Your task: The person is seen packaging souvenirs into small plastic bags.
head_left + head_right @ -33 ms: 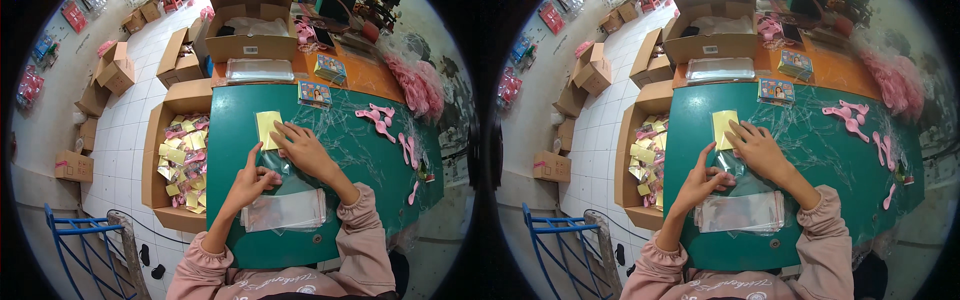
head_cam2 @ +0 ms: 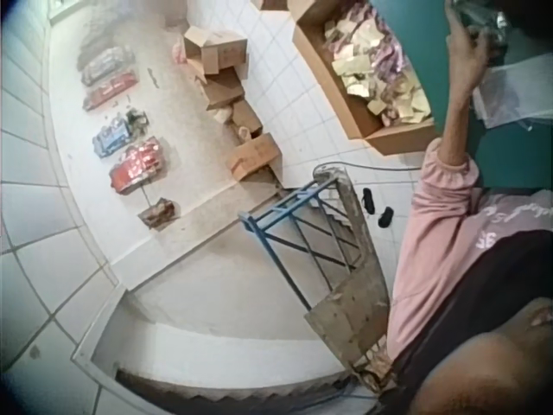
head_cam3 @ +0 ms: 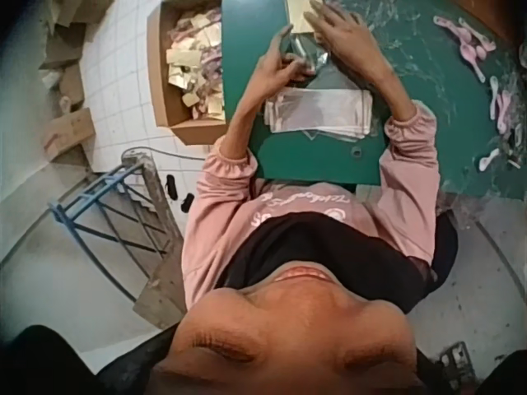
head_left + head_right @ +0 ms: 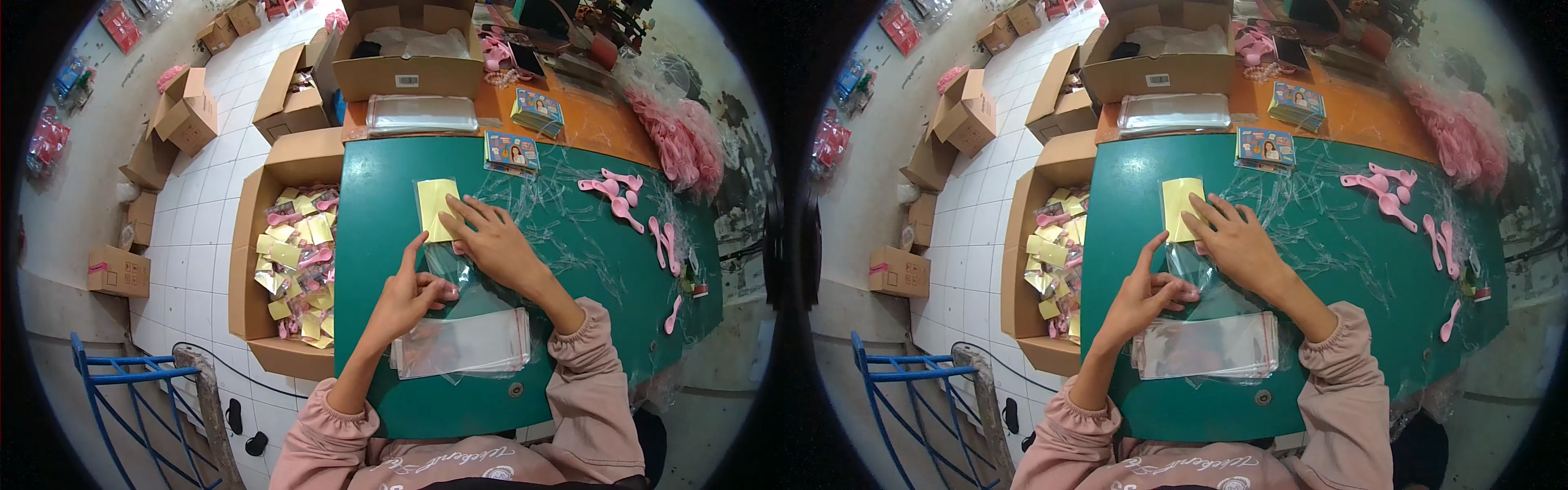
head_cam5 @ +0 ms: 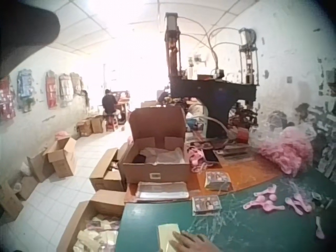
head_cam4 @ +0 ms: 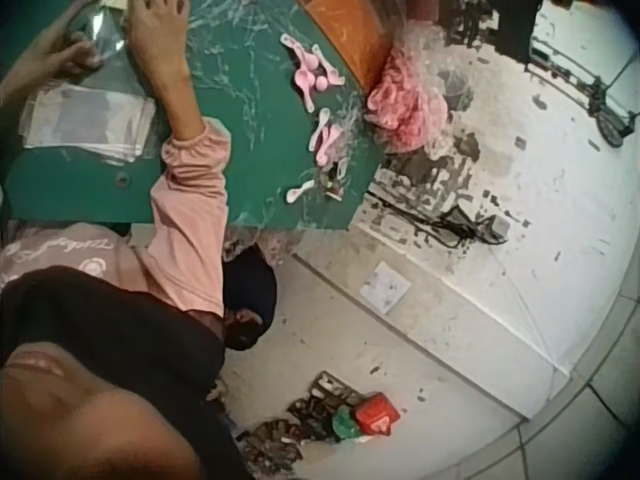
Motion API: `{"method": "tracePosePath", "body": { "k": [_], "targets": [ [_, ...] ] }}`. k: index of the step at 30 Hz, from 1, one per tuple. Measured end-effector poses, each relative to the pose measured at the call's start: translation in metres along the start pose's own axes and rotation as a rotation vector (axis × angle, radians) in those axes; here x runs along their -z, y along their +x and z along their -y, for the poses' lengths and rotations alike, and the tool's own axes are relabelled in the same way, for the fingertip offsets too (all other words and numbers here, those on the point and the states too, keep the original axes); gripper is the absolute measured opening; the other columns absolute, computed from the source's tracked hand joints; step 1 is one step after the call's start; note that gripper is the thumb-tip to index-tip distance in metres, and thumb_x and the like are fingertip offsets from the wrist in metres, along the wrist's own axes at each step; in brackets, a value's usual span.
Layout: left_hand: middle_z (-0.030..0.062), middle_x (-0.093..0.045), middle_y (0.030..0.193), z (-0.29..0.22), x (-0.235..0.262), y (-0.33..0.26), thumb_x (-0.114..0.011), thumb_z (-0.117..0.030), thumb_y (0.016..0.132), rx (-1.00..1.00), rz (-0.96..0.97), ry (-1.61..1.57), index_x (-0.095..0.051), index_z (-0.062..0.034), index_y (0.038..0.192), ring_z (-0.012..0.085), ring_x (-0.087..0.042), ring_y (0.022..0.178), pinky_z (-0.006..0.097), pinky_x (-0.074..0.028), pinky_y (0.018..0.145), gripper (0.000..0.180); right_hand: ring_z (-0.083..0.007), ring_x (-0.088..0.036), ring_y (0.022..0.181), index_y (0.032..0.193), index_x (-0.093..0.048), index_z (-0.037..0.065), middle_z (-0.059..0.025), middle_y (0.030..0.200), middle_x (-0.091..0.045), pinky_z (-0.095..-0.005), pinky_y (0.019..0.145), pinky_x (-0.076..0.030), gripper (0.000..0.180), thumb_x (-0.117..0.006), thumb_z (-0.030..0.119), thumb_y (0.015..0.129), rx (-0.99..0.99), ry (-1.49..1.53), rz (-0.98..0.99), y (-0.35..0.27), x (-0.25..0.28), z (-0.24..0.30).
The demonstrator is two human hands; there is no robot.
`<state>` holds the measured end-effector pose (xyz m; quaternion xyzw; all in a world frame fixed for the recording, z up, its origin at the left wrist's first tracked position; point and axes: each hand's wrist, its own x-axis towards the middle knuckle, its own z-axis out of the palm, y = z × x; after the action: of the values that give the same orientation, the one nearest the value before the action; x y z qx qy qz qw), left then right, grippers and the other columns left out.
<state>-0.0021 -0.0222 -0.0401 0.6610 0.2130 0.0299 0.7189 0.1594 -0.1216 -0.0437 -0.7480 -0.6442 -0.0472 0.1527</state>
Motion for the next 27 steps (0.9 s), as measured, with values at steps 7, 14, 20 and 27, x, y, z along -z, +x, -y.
{"method": "tracePosePath", "body": {
  "k": [7, 14, 20, 27],
  "targets": [
    [0.0183, -0.061, 0.099, 0.003, 0.004, 0.001, -0.044, -0.015, 0.092, 0.057, 0.004, -0.191, -0.015, -0.0105, 0.137, 0.0223, -0.062, 0.089, 0.031, -0.052, 0.072, 0.054, -0.0317, -0.041, 0.115, 0.113, -0.050, 0.006, -0.0157, 0.125, -0.043, -0.0456, 0.090, -0.036, 0.034, -0.054, 0.015, 0.081, 0.017, -0.155, -0.114, 0.001, 0.011, 0.008],
    [0.0177, -0.060, 0.100, -0.002, 0.011, -0.007, -0.032, -0.046, 0.093, 0.178, 0.046, -0.363, -0.021, -0.0135, 0.137, 0.0232, -0.061, 0.091, 0.035, -0.052, 0.077, 0.056, -0.0276, -0.046, 0.090, 0.086, -0.052, 0.006, -0.0109, 0.089, -0.049, -0.0375, 0.075, -0.036, 0.018, -0.061, 0.014, 0.073, 0.057, 0.459, 0.187, -0.005, 0.035, 0.033],
    [0.0175, -0.061, 0.098, 0.003, 0.013, -0.004, -0.029, -0.052, 0.091, 0.180, 0.054, -0.419, -0.018, -0.0145, 0.139, 0.0227, -0.061, 0.089, 0.034, -0.051, 0.078, 0.062, -0.0247, -0.046, 0.088, 0.081, -0.052, 0.006, -0.0083, 0.087, -0.049, -0.0372, 0.074, -0.035, 0.021, -0.066, 0.016, 0.070, 0.074, 0.352, 0.206, -0.007, 0.032, 0.040],
    [0.0209, -0.057, 0.105, 0.007, 0.008, -0.003, -0.029, -0.049, 0.092, 0.119, 0.025, -0.426, -0.004, -0.0165, 0.141, 0.0249, -0.061, 0.091, 0.034, -0.049, 0.083, 0.063, -0.0248, -0.047, 0.089, 0.081, -0.054, 0.005, -0.0096, 0.087, -0.050, -0.0385, 0.075, -0.035, 0.023, -0.066, 0.018, 0.069, 0.069, 0.183, 0.127, -0.008, 0.021, 0.045]
  ]
}}
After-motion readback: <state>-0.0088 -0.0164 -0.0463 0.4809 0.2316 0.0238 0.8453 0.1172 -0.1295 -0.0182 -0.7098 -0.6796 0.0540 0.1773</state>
